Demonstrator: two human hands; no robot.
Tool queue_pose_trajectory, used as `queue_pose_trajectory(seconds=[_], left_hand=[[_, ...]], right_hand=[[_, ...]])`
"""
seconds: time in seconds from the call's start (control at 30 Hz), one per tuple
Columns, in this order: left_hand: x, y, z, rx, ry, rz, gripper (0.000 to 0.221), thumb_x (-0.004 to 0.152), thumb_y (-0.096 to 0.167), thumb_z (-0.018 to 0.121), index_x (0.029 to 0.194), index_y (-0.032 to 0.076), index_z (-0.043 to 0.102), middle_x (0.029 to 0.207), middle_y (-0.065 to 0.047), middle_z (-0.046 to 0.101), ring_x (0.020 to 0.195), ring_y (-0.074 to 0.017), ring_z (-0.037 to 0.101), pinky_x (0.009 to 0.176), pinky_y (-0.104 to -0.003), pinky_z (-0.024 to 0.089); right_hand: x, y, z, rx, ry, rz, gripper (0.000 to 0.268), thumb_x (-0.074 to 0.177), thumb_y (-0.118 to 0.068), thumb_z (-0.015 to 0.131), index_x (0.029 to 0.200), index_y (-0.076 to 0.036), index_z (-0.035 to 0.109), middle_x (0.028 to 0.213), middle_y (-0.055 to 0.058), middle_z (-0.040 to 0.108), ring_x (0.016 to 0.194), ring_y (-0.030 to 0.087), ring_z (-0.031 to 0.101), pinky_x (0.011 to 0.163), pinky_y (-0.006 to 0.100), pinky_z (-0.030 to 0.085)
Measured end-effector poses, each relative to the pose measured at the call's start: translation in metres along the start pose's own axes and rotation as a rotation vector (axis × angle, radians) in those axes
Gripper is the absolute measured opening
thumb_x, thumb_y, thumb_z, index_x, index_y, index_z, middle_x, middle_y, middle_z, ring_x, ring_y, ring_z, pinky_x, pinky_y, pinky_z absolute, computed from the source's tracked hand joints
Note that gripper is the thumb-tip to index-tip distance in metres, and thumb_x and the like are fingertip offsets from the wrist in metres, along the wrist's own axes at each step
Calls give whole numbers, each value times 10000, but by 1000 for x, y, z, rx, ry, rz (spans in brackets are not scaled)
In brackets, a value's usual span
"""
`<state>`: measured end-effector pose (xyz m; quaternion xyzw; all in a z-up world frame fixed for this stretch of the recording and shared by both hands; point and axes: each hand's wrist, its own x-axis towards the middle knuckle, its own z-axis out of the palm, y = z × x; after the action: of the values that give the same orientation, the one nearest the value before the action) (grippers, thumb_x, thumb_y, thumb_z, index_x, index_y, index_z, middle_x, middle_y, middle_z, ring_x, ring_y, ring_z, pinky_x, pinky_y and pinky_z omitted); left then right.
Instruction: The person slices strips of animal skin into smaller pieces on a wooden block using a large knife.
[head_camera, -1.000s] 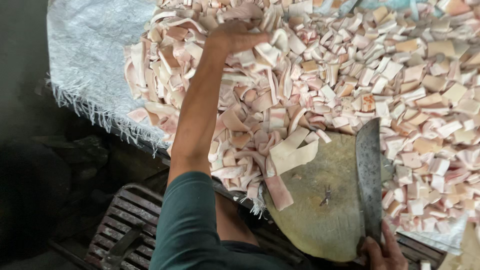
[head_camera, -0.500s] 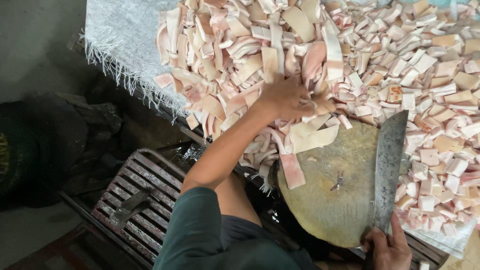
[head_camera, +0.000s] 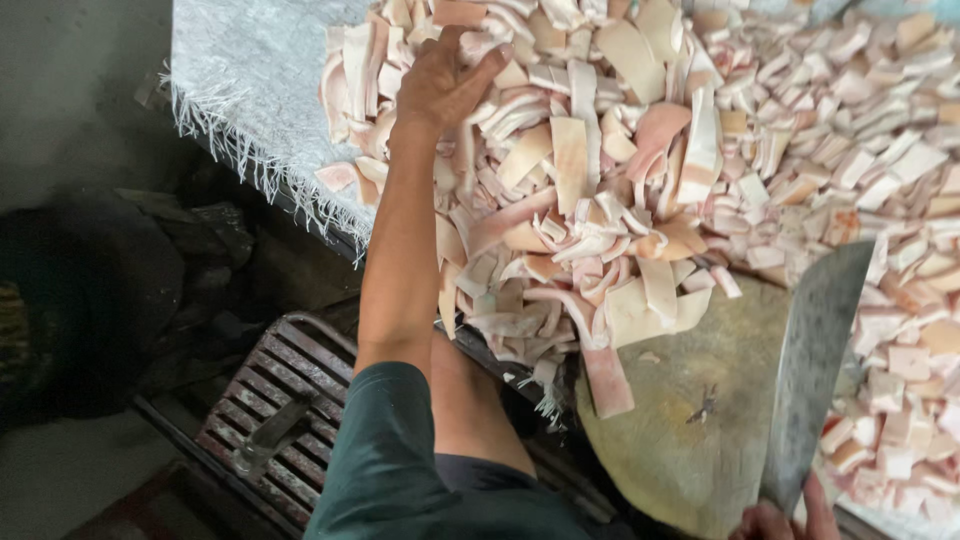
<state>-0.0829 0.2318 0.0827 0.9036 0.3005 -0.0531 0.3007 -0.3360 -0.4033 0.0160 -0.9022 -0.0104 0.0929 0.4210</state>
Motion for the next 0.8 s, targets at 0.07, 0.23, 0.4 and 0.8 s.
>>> queue_pose_trajectory(seconds=[0.07,0.23,0.4,0.8], left_hand=[[-1,3,7,-97,-39,39,942,805,784,518,1518,171,474,1403,-192,598,1301,-355,610,1115,-448,458],[-9,-12,12,-120,-83,136,992,785,710,687,1492,60,441,1381,-204,610,1274,-327,603,1086,-390,472],[-5,-19,31,-255,-132,211,932,782,589,754,1472,30,471,1382,-204,644,1281,-300,635,1108,-355,470],[-48,-20,73,-293,12,312,960,768,439,866,1446,-89,437,1459,-288,526,1365,-360,531,1132,-357,417]], right_hand=[[7,-40,9,-15,49,-80,590,913,64,541,1497,42,461,887,192,625,549,183,561,517,295,471],[88,-117,35,419,-177,103,636,953,37,487,1578,-1,377,613,82,559,478,160,533,465,283,442],[151,-150,63,488,-218,137,693,969,25,519,1643,-28,367,662,81,550,496,169,512,476,301,437],[192,-127,87,877,-280,101,700,969,50,530,1643,-116,444,731,87,557,497,175,494,475,331,443]])
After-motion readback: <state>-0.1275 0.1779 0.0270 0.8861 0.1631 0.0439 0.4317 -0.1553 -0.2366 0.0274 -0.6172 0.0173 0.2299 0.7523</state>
